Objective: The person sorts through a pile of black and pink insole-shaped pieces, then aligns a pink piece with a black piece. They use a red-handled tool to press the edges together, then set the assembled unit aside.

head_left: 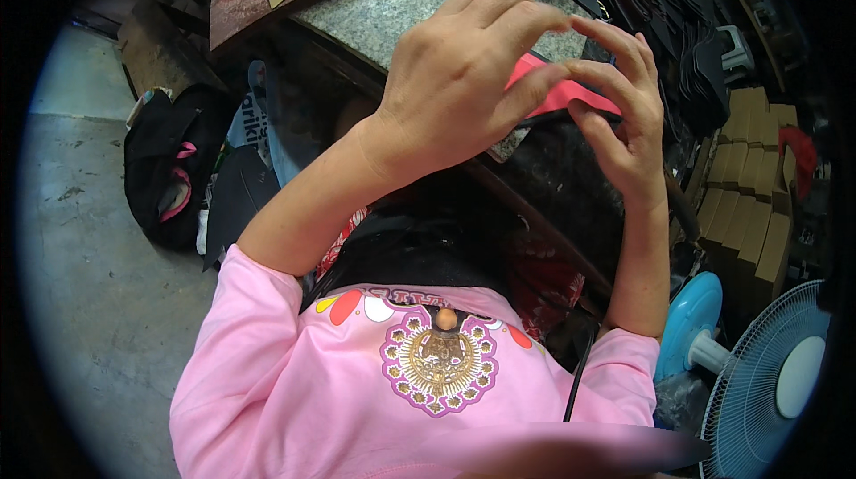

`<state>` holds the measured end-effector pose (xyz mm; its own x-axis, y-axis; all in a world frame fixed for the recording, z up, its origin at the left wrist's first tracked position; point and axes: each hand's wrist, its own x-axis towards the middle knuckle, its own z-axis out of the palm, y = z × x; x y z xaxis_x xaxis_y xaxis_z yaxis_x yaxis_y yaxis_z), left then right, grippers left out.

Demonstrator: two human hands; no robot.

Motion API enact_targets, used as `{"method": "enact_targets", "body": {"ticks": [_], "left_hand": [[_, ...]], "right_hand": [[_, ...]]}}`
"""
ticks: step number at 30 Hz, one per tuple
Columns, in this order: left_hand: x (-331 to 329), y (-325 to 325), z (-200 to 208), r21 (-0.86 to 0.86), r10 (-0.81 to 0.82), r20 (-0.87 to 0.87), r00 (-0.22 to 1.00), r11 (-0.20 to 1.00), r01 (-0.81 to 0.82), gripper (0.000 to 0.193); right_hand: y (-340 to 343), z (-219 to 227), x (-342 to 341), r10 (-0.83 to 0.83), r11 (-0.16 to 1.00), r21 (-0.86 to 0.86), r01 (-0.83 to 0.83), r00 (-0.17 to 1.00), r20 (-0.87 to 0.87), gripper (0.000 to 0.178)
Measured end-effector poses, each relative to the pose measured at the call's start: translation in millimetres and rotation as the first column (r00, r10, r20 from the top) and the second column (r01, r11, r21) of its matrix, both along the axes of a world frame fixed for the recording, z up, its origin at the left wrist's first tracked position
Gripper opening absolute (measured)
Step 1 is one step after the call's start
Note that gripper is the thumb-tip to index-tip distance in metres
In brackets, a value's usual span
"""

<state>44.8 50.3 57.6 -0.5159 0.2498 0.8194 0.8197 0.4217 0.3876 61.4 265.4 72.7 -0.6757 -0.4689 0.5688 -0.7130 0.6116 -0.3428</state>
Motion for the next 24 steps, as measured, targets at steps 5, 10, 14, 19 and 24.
{"method": "enact_targets", "body": {"ticks": [5,10,14,19,24], "left_hand": [[2.6,4.5,-3.2,-0.079,0.015,-0.127,0.992,0.997,-0.025,0.023],[9.6,-2.3,-2.6,-0.068,0.037,-0.115,0.993,0.997,-0.045,0.019],[9.7,-0.4,-1.7,-0.141,0.079,-0.182,0.98,0.984,-0.105,0.018],[16.2,5.0,-4.5,-0.236,0.226,-0.262,0.938,0.928,-0.29,0.012],[11.6,10.4,-7.3,-0.21,0.211,-0.257,0.943,0.94,-0.268,0.012]], "right_hand": [[-1.3,-3.2,2.7,-0.018,0.999,0.038,0.019,0.999,-0.038,0.035],[-5.0,-2.8,5.1,-0.058,0.994,0.084,0.065,0.995,-0.081,0.033],[-7.9,-0.6,5.8,-0.044,0.994,0.094,0.05,0.997,-0.071,0.03],[-13.4,-3.1,9.2,-0.011,0.998,0.058,0.011,1.0,-0.002,0.03],[-17.7,-7.5,8.5,-0.008,0.998,0.057,0.006,1.0,0.028,0.034]]}}
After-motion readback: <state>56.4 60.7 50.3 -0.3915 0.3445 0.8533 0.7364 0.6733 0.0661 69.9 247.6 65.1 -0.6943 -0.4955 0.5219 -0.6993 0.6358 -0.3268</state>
